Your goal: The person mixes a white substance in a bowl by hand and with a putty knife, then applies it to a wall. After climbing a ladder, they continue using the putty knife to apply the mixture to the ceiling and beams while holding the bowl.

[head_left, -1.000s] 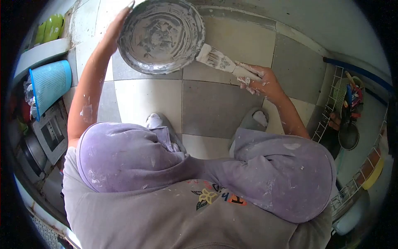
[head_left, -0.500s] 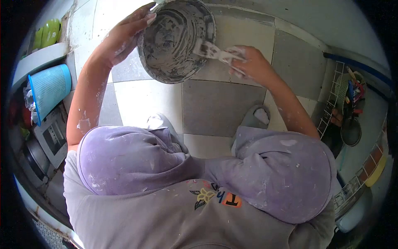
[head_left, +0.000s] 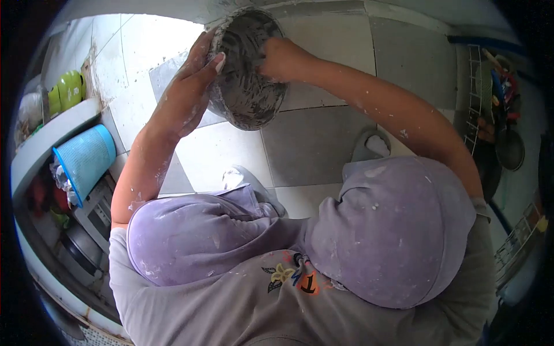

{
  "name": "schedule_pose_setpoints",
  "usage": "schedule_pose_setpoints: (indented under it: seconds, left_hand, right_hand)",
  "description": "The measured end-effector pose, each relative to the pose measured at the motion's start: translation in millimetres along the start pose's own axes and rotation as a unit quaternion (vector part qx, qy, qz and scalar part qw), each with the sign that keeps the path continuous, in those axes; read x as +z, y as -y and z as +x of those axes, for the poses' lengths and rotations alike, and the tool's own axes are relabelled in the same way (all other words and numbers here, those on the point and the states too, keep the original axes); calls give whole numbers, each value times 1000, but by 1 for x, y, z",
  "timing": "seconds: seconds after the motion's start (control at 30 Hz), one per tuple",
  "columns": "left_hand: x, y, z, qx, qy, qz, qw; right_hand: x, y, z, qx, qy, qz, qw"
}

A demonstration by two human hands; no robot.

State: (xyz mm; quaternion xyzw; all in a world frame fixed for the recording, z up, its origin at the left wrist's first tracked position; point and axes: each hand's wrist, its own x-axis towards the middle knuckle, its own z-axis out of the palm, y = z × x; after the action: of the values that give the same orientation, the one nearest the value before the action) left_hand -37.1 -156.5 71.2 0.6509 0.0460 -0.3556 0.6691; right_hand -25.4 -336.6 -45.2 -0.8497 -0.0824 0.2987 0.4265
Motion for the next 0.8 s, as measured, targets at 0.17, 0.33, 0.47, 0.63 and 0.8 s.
schedule_pose_setpoints:
  seconds: [0.17,0.33,0.47,0.63,0.8]
  left_hand:
    - [1,3,0,-2,-34,-15,999]
    - [-9,0,-7,8,-28,-65,997]
    - [-9,0,-16,18,-49,-61,997]
    - [-12,9,-16,9,-33,-16,999]
    - [-8,8,-15,6,-43,-6,999]
  right_hand:
    - [-14,52,-28,-103,-41,-10,994]
    - [-31,66,-44,-95,51,125,986]
    - [-56,31,-30,45,100,16,994]
    - [-30,0,-2,37,9,-17,999]
    - [-14,26,12,-46,-50,-59,996]
